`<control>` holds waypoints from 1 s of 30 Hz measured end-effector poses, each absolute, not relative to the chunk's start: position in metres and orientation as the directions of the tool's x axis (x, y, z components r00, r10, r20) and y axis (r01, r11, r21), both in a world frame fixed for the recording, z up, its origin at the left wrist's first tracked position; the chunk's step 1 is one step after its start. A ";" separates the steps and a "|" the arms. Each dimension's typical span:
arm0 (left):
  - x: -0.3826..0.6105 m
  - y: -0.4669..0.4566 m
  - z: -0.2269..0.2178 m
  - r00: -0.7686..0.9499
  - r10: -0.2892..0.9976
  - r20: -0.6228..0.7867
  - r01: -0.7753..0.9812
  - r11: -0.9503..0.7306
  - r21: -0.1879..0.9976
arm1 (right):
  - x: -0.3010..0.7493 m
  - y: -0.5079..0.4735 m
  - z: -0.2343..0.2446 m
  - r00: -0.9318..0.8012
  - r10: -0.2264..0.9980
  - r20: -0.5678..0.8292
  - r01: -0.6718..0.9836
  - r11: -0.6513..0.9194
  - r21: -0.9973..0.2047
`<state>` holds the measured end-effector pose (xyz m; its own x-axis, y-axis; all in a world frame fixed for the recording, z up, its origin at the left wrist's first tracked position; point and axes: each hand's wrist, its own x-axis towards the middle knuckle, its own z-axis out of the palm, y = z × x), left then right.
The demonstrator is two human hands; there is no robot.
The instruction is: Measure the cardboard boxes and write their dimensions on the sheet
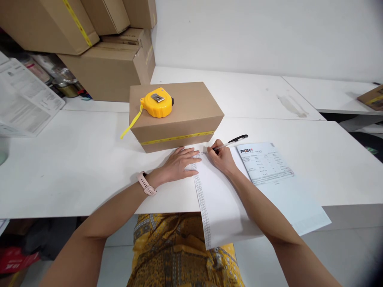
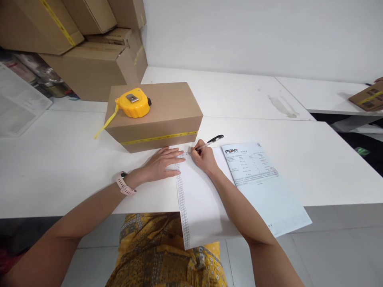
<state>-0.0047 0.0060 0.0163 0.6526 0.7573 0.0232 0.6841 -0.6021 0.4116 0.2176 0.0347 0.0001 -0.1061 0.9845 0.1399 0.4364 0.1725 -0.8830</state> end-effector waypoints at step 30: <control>-0.030 0.014 0.113 -0.142 0.571 0.809 0.886 -0.291 0.361 | 0.269 0.065 -0.025 -0.036 0.905 0.423 0.952 0.161 -0.262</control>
<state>-0.0297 0.0141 0.1131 -0.1418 0.5709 0.8086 0.8863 -0.2906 0.3606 0.2688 0.0645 -0.0252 -0.0363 0.9053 0.4231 0.9517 0.1605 -0.2617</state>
